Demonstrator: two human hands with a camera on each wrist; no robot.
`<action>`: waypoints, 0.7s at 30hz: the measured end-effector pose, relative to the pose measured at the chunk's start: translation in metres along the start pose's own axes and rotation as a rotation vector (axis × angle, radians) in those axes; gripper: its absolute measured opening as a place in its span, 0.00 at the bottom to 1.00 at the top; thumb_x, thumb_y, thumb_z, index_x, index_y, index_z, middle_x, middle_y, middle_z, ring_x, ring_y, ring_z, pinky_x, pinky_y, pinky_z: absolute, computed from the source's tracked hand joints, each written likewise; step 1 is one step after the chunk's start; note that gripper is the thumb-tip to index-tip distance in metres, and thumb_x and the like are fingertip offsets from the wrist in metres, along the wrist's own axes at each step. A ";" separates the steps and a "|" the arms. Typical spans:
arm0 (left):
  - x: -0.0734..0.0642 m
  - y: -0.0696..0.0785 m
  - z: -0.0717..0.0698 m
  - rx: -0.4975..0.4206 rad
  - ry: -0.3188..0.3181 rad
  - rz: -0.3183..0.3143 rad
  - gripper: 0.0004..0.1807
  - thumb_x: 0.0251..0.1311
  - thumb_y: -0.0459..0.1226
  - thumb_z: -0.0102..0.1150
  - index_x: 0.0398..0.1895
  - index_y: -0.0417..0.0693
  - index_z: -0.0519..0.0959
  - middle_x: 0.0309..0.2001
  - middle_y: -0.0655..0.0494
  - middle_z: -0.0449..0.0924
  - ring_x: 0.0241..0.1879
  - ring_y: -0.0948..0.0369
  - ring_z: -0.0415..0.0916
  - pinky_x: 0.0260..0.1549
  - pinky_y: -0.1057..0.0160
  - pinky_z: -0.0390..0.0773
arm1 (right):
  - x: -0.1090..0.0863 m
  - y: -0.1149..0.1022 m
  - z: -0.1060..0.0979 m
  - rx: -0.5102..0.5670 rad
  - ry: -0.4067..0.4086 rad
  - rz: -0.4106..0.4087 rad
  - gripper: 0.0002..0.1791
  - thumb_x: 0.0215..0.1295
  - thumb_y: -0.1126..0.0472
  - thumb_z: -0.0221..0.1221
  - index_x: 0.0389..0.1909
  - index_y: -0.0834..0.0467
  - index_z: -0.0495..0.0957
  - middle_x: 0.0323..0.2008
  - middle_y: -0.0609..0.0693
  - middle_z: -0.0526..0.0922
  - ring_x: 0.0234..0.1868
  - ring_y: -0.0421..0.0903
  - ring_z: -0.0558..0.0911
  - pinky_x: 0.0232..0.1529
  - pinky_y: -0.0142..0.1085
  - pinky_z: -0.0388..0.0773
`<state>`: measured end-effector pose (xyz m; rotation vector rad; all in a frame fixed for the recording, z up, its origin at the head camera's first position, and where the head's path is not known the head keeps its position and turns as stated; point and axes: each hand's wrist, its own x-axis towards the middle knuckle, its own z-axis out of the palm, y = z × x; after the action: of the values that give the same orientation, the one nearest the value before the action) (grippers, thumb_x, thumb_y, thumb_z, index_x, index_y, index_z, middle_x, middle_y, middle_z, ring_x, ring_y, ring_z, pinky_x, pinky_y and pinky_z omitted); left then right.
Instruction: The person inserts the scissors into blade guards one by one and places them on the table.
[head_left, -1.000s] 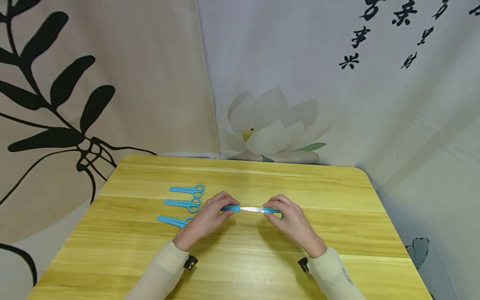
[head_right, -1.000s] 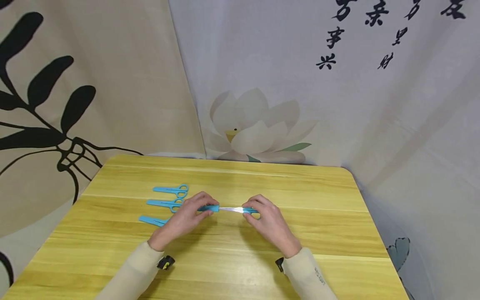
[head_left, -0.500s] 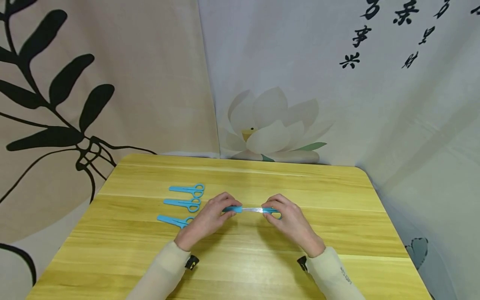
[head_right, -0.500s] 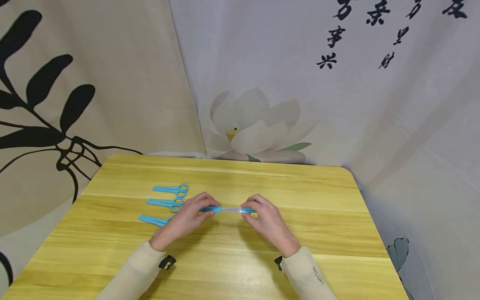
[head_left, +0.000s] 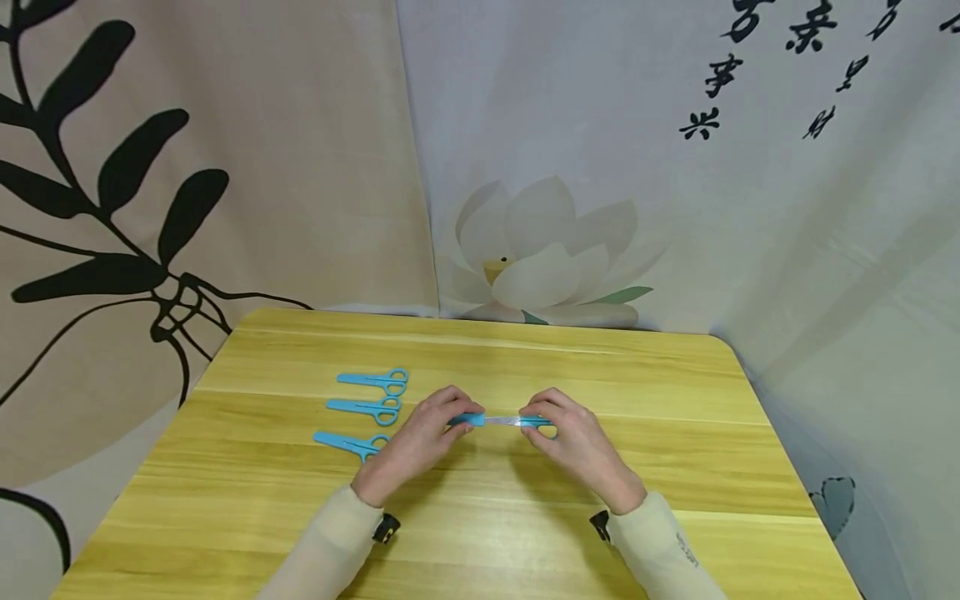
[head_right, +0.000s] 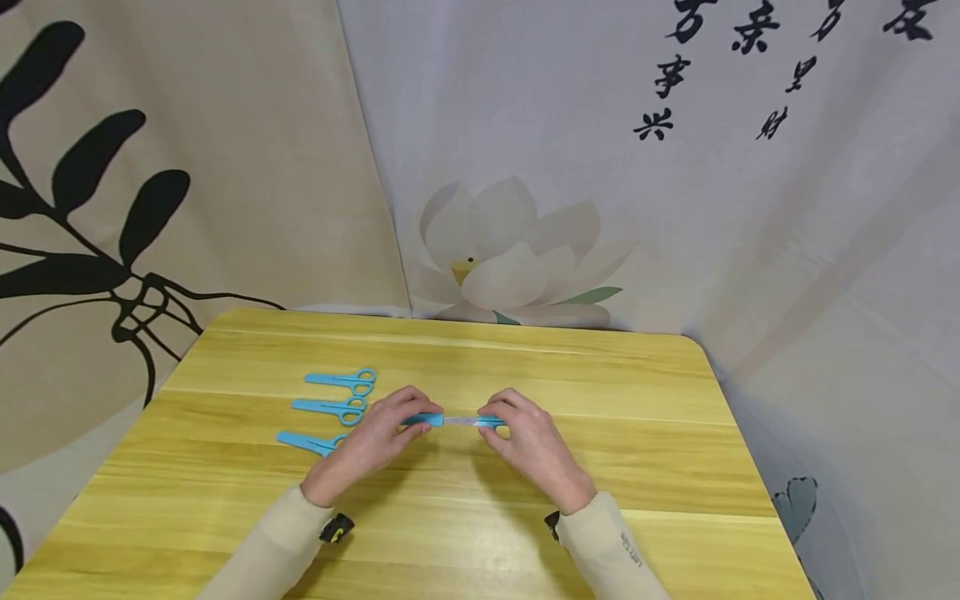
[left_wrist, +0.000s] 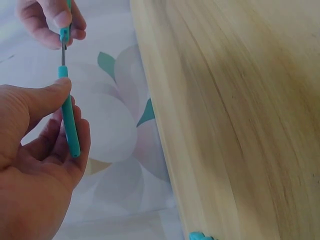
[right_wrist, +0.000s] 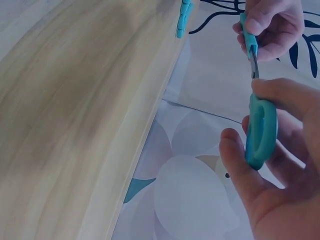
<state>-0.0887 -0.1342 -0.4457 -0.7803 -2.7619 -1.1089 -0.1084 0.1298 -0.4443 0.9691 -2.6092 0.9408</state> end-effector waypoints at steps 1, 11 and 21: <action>0.000 0.000 0.000 0.007 -0.001 0.002 0.12 0.67 0.29 0.66 0.52 0.46 0.85 0.48 0.58 0.78 0.45 0.60 0.78 0.45 0.61 0.82 | 0.000 0.000 0.000 0.001 0.001 -0.001 0.11 0.58 0.65 0.76 0.42 0.55 0.88 0.45 0.43 0.82 0.39 0.39 0.82 0.41 0.36 0.84; 0.001 0.004 0.000 0.033 0.025 0.019 0.12 0.65 0.29 0.68 0.50 0.45 0.86 0.48 0.56 0.78 0.44 0.60 0.78 0.43 0.63 0.82 | 0.003 -0.004 0.000 -0.034 -0.007 0.003 0.12 0.56 0.64 0.77 0.41 0.57 0.88 0.45 0.46 0.82 0.40 0.42 0.83 0.40 0.38 0.84; 0.002 0.006 0.001 0.034 0.036 0.042 0.12 0.66 0.28 0.67 0.51 0.45 0.85 0.48 0.57 0.78 0.46 0.59 0.78 0.45 0.61 0.82 | 0.005 -0.006 0.001 -0.044 -0.009 0.000 0.12 0.57 0.63 0.77 0.40 0.56 0.87 0.45 0.46 0.82 0.40 0.42 0.84 0.41 0.37 0.84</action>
<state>-0.0870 -0.1290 -0.4423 -0.8024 -2.7146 -1.0551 -0.1083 0.1227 -0.4399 0.9648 -2.6253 0.8778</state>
